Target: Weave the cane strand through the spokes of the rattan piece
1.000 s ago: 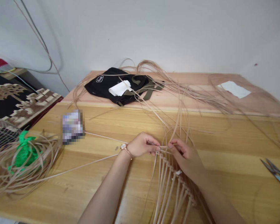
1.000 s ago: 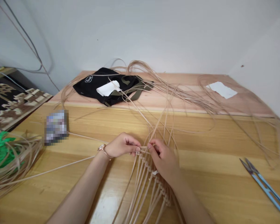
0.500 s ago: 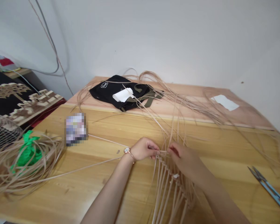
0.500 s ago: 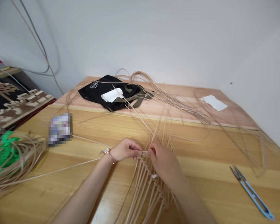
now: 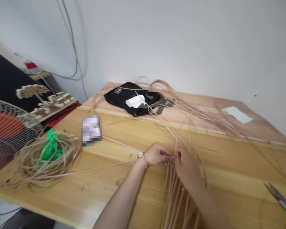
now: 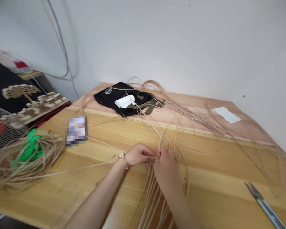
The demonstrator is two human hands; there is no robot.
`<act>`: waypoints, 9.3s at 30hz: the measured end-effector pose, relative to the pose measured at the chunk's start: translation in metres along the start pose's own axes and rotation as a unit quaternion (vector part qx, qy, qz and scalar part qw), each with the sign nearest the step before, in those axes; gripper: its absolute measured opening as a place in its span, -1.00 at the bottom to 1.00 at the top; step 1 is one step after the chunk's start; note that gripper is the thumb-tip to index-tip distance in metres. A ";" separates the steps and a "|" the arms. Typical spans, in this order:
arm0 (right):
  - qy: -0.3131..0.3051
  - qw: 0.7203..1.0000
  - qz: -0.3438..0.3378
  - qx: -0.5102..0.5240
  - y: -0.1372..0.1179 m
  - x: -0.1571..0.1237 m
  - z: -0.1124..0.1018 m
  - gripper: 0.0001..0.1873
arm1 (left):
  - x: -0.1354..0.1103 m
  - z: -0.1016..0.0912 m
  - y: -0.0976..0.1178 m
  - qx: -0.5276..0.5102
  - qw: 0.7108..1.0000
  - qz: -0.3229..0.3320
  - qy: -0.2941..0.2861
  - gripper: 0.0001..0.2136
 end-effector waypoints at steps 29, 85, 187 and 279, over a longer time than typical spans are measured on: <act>-0.007 0.978 -0.024 0.209 0.019 0.007 0.007 -0.73 | 0.001 0.002 -0.003 -0.067 0.997 -0.019 -0.026 -0.57; -0.104 0.891 -0.040 0.439 0.029 0.000 0.033 -0.86 | -0.006 -0.001 0.003 0.025 0.998 -0.048 -0.015 -0.82; -0.070 0.915 -0.055 0.394 0.030 0.003 0.033 -0.81 | -0.006 -0.004 0.002 -0.053 0.995 -0.084 0.016 -0.76; -0.078 0.914 -0.052 0.395 0.029 0.003 0.029 -0.83 | -0.006 -0.002 0.001 -0.021 0.997 -0.078 0.000 -0.86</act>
Point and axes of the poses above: each hand's wrist, its own x-axis towards the middle knuckle, its own z-axis out of the palm, y = z × x, the point moved 7 cm from there along x, towards the middle knuckle, and after that the axes turned 10 degrees about -z, right-handed, at the moved point
